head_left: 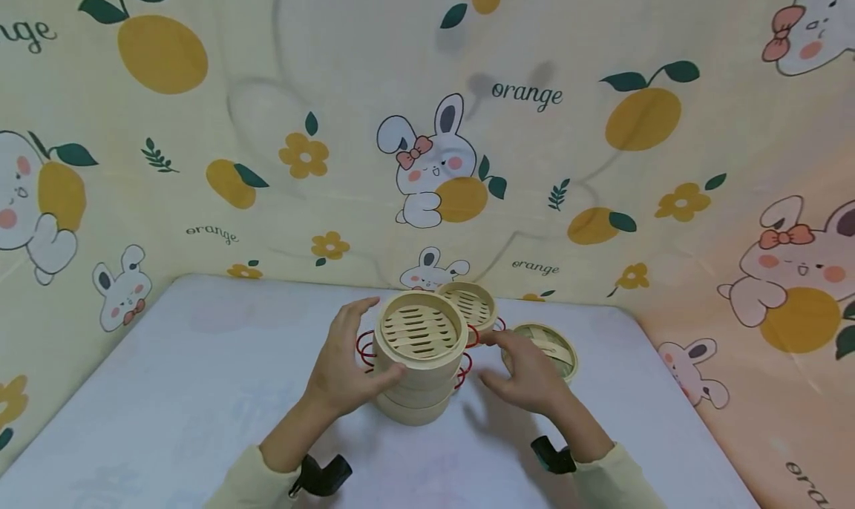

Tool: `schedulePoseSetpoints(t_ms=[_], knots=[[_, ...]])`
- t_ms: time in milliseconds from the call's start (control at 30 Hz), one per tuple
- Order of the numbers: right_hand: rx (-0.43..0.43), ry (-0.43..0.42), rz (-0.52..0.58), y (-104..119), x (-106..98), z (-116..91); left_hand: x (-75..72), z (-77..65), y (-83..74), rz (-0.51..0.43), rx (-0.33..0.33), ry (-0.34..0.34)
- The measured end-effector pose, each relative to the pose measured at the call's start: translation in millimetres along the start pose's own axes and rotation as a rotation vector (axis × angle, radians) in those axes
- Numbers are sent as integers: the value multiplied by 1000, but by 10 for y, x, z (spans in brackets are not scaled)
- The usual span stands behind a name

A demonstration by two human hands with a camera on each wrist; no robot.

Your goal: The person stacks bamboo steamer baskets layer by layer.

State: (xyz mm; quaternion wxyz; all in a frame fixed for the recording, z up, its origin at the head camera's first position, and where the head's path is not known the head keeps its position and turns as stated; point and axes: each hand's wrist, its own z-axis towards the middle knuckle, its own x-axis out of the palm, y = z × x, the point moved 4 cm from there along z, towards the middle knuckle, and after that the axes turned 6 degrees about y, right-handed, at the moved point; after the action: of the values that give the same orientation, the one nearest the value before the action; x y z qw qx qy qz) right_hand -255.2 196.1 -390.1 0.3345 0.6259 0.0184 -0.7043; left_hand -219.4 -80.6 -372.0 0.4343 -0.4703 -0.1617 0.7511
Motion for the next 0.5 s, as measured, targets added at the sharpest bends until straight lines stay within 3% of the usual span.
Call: schedulePoseSetpoints(t_ms=[200, 500], knots=[[-4, -42, -102, -41, -63, -6, 60, 16, 109, -152, -105, 57], [-23, -73, -93, -90, -105, 6, 138, 55, 152, -257, -151, 107]])
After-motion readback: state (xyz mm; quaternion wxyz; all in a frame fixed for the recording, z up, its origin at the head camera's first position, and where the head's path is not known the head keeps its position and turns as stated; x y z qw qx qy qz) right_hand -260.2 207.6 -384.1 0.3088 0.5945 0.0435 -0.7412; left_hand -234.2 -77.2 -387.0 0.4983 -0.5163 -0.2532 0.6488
